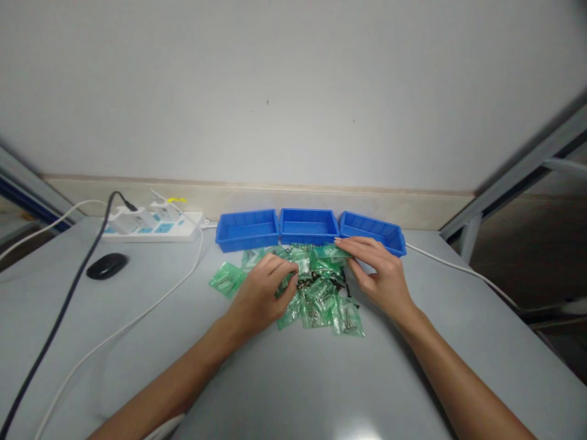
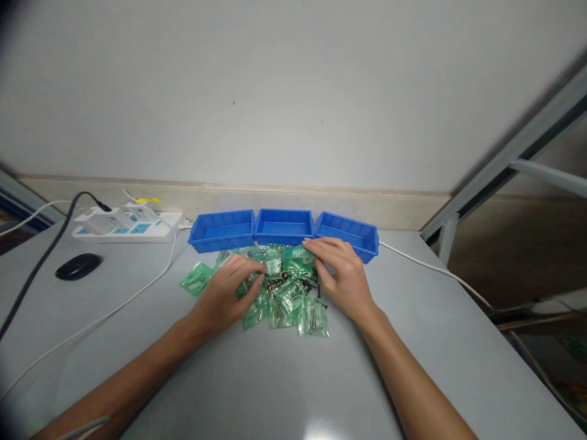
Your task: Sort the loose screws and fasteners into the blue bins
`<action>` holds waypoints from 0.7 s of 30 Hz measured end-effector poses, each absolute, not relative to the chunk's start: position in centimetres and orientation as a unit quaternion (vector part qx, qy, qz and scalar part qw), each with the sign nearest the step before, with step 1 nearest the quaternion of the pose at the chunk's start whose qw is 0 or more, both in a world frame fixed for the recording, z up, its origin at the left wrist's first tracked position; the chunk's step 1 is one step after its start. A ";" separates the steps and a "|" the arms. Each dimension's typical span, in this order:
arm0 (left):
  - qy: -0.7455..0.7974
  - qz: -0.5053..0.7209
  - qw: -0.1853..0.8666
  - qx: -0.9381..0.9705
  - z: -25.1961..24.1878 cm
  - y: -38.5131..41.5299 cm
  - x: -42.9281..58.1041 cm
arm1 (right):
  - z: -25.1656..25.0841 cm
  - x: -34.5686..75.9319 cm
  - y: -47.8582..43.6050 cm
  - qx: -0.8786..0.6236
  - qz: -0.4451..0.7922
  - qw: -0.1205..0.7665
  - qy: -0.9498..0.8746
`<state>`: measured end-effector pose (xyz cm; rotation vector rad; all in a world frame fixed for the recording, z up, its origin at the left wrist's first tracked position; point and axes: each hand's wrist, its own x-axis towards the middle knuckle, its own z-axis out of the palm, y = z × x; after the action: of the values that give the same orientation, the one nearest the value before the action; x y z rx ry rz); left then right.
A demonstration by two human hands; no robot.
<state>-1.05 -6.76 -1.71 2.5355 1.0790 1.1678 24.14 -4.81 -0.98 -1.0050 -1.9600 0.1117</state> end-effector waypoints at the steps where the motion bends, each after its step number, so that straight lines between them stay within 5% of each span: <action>1: 0.362 0.405 0.085 0.835 -1.7 -6.9 -0.9 | -0.8 23.8 -5.0 -0.414 0.075 0.484 -0.767; 9: 0.376 0.519 0.299 0.707 -1.7 -7.9 -0.3 | -0.2 20.3 -6.9 -0.408 0.434 0.520 -0.612; 21: 0.375 0.493 0.353 0.701 -0.9 -7.9 -0.7 | -0.1 19.9 -6.7 -0.404 0.474 0.514 -0.590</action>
<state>-0.69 -7.92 -0.87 1.8129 0.9688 1.2762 19.93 -6.70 -0.06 -0.9700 -1.4190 1.1386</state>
